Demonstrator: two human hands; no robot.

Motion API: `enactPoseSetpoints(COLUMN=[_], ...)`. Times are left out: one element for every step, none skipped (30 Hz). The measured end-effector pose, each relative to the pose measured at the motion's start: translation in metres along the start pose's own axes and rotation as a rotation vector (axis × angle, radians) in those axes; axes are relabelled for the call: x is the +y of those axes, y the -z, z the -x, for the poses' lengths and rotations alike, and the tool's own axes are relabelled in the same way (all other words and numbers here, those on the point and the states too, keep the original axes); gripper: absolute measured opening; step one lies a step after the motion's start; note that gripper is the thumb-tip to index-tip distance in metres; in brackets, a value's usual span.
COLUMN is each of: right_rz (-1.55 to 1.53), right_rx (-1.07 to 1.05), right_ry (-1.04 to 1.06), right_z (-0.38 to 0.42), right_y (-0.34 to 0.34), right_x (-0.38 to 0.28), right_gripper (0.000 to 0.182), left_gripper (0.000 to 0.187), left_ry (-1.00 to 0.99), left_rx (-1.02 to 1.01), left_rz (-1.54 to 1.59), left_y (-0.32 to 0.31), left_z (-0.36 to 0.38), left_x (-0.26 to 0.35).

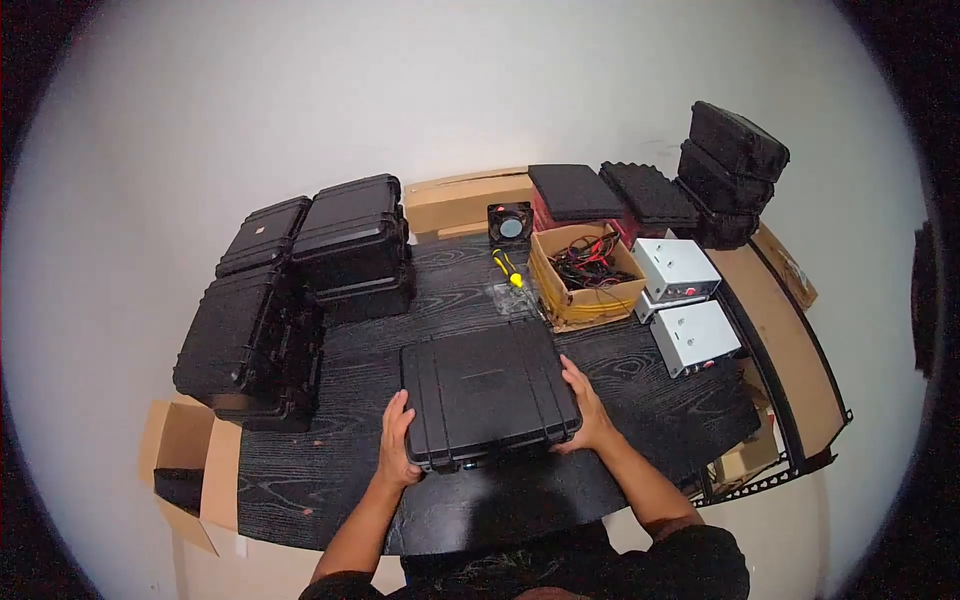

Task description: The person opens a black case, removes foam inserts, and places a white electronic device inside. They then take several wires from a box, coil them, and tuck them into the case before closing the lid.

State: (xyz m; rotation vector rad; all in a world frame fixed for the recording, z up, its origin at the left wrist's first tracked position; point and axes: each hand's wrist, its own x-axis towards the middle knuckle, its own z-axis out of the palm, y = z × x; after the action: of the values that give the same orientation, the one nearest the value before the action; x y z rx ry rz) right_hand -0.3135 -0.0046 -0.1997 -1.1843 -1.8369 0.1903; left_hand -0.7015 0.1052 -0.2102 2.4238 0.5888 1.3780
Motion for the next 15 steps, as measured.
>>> enactPoseSetpoints(right_rz=[0.004, 0.017, 0.032, 0.048, 0.043, 0.038, 0.035, 0.005, -0.026, -0.057, -0.065, -0.074, -0.082, -0.057, -0.027], right_rx=[-0.019, -0.042, -0.066, -0.091, -0.094, -0.097, -0.099, -0.118, -0.137, -0.157, -0.146, -0.133, -0.123, -0.122, -0.122], right_ry=[-0.034, -0.085, -0.136, -0.187, -0.195, -0.2, -0.202, -0.251, -0.301, -0.352, -0.338, -0.322, -0.313, -0.313, -0.316], right_z=[0.001, 0.001, 0.002, 0.003, 0.003, 0.004, 0.004, 0.004, 0.004, 0.004, 0.004, 0.003, 0.004, 0.006, 0.01], right_y=[0.0, 0.0, 0.0, 0.001, 0.001, 0.001, 0.001, 0.001, 0.002, 0.002, 0.003, 0.003, 0.002, 0.0, 0.0], right_x=[-0.002, -0.003, -0.005, -0.005, -0.006, -0.006, -0.005, -0.005, -0.006, -0.007, -0.007, -0.007, -0.007, -0.008, -0.009], right_gripper=[0.142, 0.144, 0.146, 0.148, 0.149, 0.149, 0.15, 0.15, 0.149, 0.149, 0.15, 0.15, 0.151, 0.152, 0.152], left_gripper=[0.096, 0.097, 0.098, 0.099, 0.1, 0.101, 0.102, 0.103, 0.104, 0.106, 0.107, 0.108, 0.109, 0.109, 0.109], left_ry=[0.01, 0.017, 0.025, 0.033, 0.033, 0.049, 0.075, 0.111, 0.156, 0.199, 0.241, 0.277, 0.312, 0.359, 0.406], left_rx=[-0.013, -0.017, -0.02, -0.023, -0.025, -0.034, -0.046, -0.066, -0.086, -0.104, -0.115, -0.116, -0.107, -0.092, -0.074], left_rz=[-0.015, -0.014, -0.012, -0.01, -0.012, -0.02, -0.035, -0.064, -0.1, -0.13, -0.131, -0.109, -0.044, 0.036, 0.116], left_y=[0.001, 0.003, 0.003, 0.003, 0.003, 0.003, 0.002, 0.001, -0.001, -0.001, -0.002, -0.003, -0.004, -0.004, -0.004], left_z=[0.0, 0.0, -0.001, -0.001, -0.002, -0.001, 0.0, 0.001, 0.002, 0.004, 0.006, 0.009, 0.011, 0.013, 0.015], left_x=[0.001, 0.0, -0.001, -0.001, -0.002, -0.002, -0.002, -0.001, -0.001, 0.0, 0.001, 0.001, 0.001, 0.001, 0.0])
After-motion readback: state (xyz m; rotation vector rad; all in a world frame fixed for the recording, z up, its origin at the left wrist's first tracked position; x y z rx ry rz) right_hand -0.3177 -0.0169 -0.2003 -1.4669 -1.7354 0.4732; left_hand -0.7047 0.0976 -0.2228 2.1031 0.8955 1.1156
